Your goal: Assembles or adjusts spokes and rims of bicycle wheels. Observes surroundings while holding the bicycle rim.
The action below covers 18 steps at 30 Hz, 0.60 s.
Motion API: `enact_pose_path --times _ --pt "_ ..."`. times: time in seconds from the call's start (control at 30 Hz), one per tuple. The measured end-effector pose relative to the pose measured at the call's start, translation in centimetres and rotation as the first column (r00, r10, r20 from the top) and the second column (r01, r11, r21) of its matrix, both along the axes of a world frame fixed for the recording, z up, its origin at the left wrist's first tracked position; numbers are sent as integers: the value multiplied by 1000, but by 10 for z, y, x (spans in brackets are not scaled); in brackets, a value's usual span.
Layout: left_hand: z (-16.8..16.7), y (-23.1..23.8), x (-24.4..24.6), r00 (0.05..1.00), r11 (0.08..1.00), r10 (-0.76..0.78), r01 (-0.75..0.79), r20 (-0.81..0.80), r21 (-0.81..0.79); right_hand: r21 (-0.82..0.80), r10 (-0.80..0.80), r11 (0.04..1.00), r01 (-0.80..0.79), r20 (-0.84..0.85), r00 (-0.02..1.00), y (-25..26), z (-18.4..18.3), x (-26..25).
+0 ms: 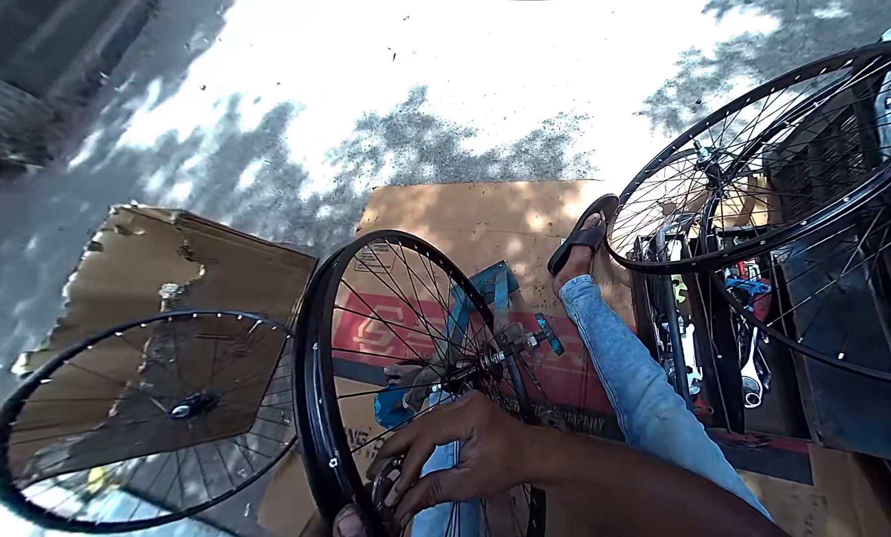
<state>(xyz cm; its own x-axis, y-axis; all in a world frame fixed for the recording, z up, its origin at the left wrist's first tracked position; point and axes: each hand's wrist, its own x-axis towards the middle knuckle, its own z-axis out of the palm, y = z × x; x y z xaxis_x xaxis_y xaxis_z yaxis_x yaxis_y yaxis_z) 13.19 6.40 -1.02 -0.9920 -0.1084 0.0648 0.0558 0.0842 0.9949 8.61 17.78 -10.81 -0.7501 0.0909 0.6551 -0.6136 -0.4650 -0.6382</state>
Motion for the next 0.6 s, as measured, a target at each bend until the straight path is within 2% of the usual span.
enact_pose_path --times 0.1,0.17,0.23,0.27,0.3,0.37,0.4,0.47,0.5,0.53,0.6 --pt "14 11 2 922 997 -48 23 385 67 2 -199 980 200 131 971 -9 5 9" --pt "17 12 3 898 995 -73 38 435 89 96 -365 930 355 119 923 -16 3 9" --pt "20 13 1 914 997 -71 50 399 63 217 -498 851 479 43 866 -23 5 5" --pt "20 11 -1 921 997 -66 51 384 51 268 -468 855 444 27 884 -22 8 5" --pt "19 9 -2 925 998 -57 39 376 55 294 -351 899 324 42 935 -17 11 5" --pt "15 0 -5 925 999 -37 27 377 31 255 22 966 -41 76 997 3 14 3" --pt "13 -4 -5 921 999 -33 22 387 33 218 161 960 -176 82 983 11 13 1" --pt "8 -5 -3 912 1000 -19 12 411 19 173 303 931 -320 118 946 24 13 -3" --pt "7 -2 -2 906 1000 -14 12 422 6 168 286 937 -306 136 949 27 14 -2" --pt "7 0 -1 901 1000 -15 16 434 1 174 197 960 -218 130 972 26 12 0" --pt "4 6 0 905 999 -13 25 425 -22 163 -113 981 105 36 993 15 4 6"
